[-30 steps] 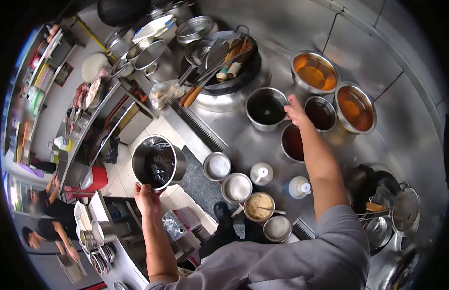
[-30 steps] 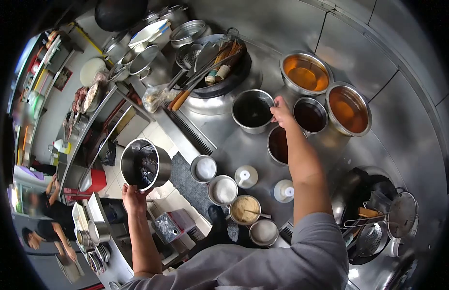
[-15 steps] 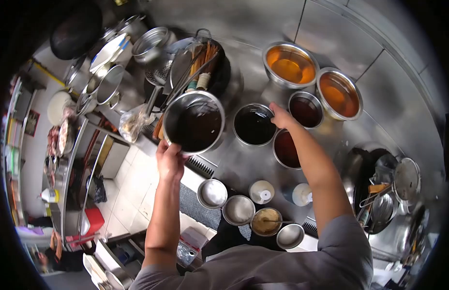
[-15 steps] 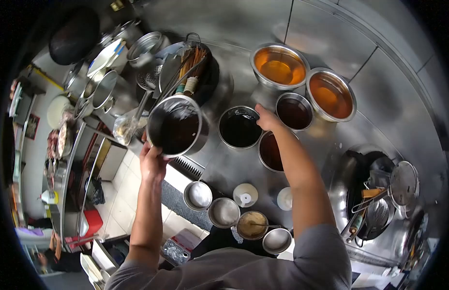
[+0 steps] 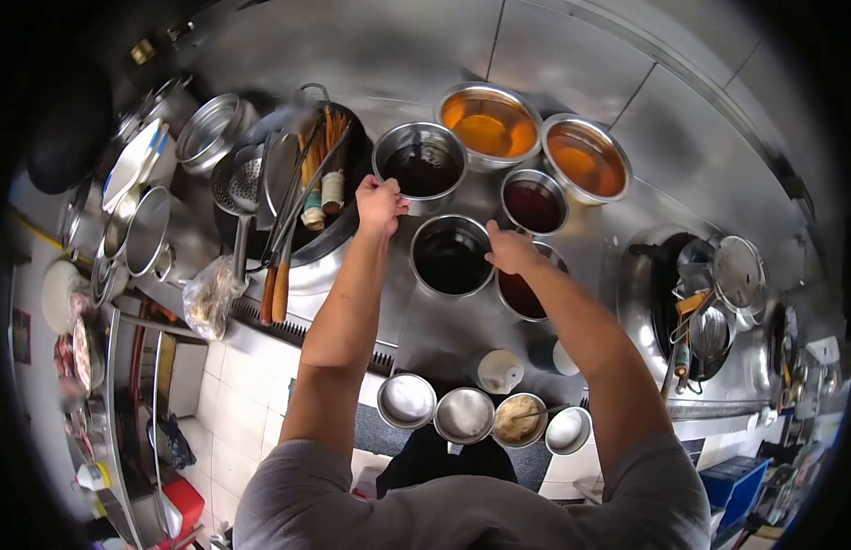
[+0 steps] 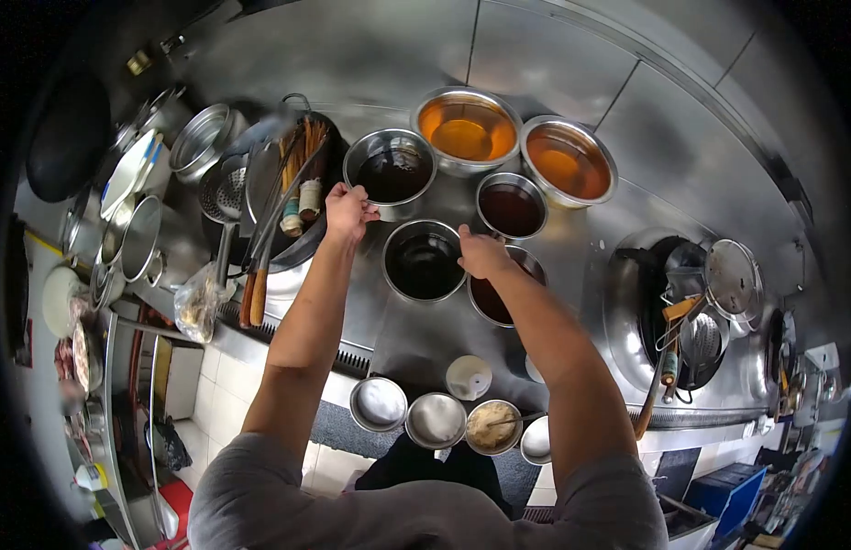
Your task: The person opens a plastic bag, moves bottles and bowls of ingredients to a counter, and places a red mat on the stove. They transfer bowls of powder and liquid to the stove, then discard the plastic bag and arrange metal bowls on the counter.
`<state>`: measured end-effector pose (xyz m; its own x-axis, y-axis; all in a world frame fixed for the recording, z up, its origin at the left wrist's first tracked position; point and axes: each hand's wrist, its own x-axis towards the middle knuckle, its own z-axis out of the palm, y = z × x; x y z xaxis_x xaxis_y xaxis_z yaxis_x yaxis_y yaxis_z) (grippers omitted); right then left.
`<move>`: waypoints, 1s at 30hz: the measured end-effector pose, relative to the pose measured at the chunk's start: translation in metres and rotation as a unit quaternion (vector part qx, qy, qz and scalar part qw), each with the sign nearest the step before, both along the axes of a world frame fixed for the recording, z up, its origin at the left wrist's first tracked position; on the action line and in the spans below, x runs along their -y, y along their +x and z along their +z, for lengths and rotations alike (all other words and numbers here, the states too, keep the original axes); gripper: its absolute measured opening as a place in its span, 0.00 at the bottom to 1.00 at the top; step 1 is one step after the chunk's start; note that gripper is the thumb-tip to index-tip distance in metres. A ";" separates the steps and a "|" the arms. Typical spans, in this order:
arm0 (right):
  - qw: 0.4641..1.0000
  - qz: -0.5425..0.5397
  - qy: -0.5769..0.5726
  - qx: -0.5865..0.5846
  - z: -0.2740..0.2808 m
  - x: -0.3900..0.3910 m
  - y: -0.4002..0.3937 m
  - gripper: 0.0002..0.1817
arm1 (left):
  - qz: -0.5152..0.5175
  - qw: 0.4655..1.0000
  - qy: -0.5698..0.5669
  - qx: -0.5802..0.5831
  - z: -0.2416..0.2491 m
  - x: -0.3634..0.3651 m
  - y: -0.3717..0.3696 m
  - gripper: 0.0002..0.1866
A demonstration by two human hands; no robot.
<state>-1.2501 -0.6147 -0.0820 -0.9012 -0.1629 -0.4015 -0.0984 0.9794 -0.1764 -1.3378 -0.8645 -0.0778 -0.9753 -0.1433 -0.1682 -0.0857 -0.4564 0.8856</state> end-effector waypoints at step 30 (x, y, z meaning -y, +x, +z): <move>0.863 -0.337 -0.346 0.150 -0.020 -0.161 0.096 0.30 | -0.301 0.889 -0.338 -0.069 -0.082 -0.006 0.023 0.12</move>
